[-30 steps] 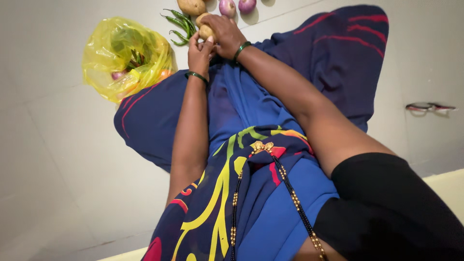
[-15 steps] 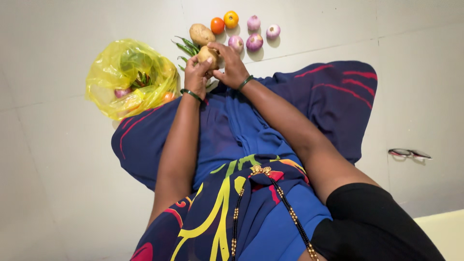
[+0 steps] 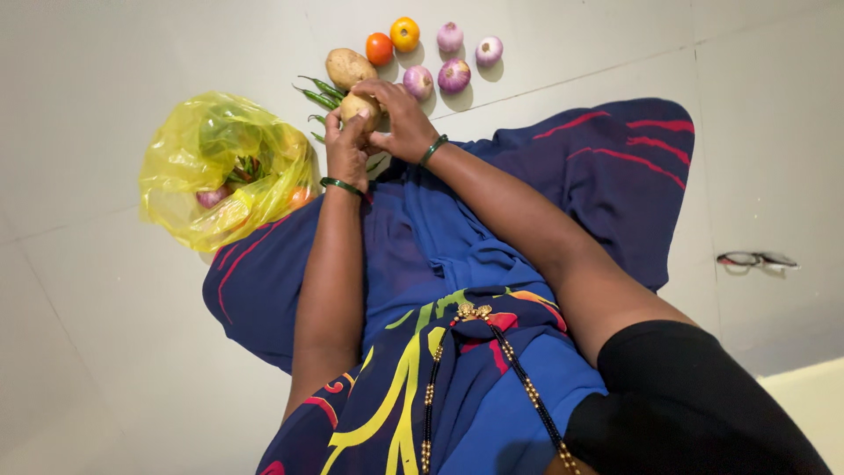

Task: The person sits on the floor and sorts vegetables from a yellow plastic bag onto the tiled floor. They handle green chilies, potatoes, tomatoes, and onions one by one, placing them in a neat arrangement.

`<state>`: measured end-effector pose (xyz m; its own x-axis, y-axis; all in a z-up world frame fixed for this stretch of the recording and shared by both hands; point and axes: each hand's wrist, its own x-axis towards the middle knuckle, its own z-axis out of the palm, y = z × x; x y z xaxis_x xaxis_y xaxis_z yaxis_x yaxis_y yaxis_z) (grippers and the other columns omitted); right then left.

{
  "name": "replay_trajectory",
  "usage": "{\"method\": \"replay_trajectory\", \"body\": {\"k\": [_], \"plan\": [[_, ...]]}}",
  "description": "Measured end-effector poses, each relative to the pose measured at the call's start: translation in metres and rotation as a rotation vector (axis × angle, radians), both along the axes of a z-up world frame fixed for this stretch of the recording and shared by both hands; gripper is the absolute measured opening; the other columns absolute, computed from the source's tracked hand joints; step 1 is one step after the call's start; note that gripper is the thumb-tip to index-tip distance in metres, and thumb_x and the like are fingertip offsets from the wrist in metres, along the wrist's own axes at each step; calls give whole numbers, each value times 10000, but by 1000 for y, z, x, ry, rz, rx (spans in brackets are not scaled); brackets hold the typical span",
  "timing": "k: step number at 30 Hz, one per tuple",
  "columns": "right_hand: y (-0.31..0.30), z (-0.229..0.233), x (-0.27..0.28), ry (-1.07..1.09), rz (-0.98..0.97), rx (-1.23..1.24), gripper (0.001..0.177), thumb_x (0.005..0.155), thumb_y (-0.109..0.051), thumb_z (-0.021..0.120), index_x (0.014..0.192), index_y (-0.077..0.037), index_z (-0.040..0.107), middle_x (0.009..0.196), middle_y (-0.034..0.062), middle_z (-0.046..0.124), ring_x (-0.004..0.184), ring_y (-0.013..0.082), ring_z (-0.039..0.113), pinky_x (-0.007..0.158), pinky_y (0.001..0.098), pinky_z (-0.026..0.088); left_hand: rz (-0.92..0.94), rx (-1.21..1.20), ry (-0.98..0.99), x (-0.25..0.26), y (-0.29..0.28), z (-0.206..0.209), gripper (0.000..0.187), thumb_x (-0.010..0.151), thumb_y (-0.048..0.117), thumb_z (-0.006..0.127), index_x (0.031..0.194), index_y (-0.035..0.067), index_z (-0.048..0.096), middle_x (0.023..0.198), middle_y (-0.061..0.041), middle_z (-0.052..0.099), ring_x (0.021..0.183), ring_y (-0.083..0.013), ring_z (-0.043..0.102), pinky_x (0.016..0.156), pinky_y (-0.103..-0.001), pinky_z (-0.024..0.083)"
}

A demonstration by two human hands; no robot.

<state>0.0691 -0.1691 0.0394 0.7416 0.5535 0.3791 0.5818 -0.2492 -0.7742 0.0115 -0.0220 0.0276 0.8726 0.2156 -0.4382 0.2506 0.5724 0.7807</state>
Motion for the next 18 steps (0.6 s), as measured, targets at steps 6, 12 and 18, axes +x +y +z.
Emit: {"method": "replay_trajectory", "body": {"k": [6, 12, 18], "plan": [[2, -1, 0, 21, 14, -10, 739, 767, -181, 866, 1411, -131, 506, 1421, 114, 577, 1340, 321, 542, 1121, 449, 413, -60, -1, -2, 0, -4, 2, 514, 879, 227, 741, 1292, 65, 481, 1106, -93, 653, 896, -180, 696, 697, -326, 606], [4, -5, -1, 25, 9, -45, 765, 783, -178, 852, 1450, -122, 482, 1448, 148, 551, 1357, 359, 523, 1154, 466, 401, -69, -33, -50, -2, -5, -7, 453, 940, 247, 723, 1288, 55, 505, 1143, -80, 657, 976, -161, 693, 788, -301, 605], [-1, 5, -1, 179, 82, 29, 839, 774, -57, 789, 1524, -98, 415, 1516, 179, 511, 1434, 359, 510, 1205, 405, 426, 21, -86, -82, 1, -2, -18, 427, 995, 283, 667, 1314, 47, 509, 1107, -104, 674, 877, -163, 681, 708, -292, 591]]}}
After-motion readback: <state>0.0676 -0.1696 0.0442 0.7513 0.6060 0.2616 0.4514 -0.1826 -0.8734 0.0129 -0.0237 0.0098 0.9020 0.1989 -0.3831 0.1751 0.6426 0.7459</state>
